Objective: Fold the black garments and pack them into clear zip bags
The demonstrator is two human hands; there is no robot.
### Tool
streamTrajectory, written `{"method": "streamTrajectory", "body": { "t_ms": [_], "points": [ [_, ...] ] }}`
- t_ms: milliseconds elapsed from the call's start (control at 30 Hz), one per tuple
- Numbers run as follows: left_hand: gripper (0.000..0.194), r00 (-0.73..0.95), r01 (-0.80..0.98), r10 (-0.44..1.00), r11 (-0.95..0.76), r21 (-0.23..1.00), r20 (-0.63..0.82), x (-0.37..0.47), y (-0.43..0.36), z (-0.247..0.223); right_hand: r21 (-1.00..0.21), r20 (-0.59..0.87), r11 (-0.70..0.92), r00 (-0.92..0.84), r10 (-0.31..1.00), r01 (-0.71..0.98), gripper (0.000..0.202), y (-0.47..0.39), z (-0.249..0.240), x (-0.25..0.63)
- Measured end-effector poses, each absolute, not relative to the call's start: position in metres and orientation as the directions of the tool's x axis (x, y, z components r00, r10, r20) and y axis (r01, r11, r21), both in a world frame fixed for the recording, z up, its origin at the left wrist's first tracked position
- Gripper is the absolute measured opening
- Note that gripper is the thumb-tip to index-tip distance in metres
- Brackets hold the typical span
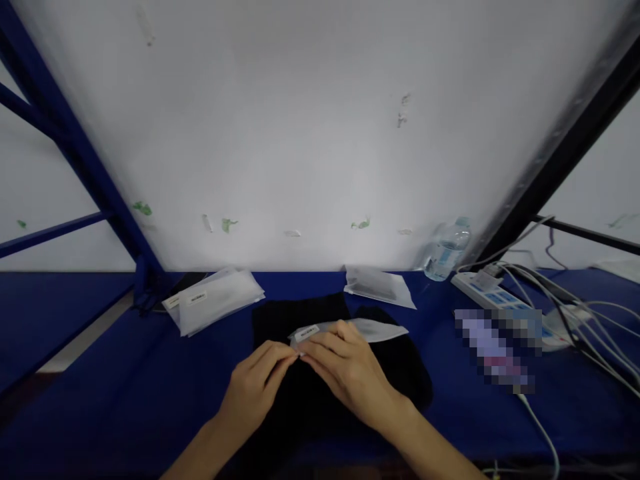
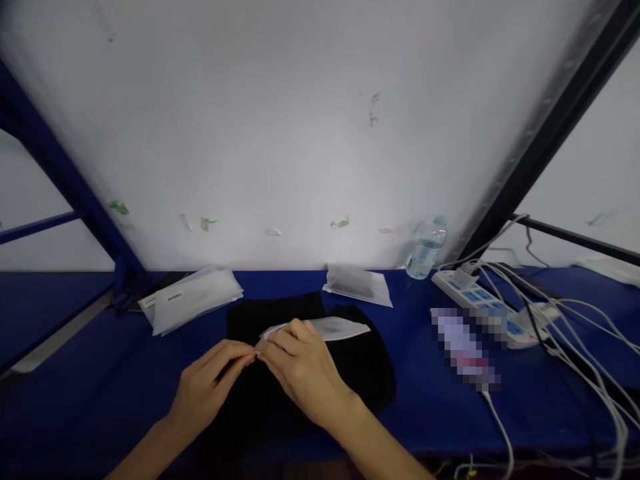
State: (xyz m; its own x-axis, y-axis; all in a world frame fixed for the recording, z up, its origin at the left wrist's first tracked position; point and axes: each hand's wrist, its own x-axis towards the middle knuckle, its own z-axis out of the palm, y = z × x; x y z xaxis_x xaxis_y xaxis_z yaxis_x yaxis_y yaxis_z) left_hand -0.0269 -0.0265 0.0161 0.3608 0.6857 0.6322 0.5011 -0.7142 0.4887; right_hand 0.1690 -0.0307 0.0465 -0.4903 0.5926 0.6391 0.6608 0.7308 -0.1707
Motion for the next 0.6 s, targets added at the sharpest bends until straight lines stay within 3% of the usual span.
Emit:
{"method": "streamTrajectory", "body": {
  "t_ms": [133,333,600],
  "points": [
    [0.018,0.367,0.531,0.613,-0.756,0.383,0.7,-0.039,-0.026,0.014,-0.181,0.674,0.694,-0.426,0.604,0.697,0.017,-0.028,0.041,0.202],
    [0.013,0.325,0.569,0.628,-0.727,0.385,0.707,-0.052,-0.022,0.014,-0.179,0.712,0.576,-0.299,0.635,0.798,0.017,-0.025,0.033,0.268],
    [0.013,0.342,0.587,0.643,-0.716,0.379,0.685,-0.049,-0.025,0.017,-0.143,0.717,0.513,-0.269,0.643,0.846,0.019,-0.024,0.031,0.271]
  ]
}}
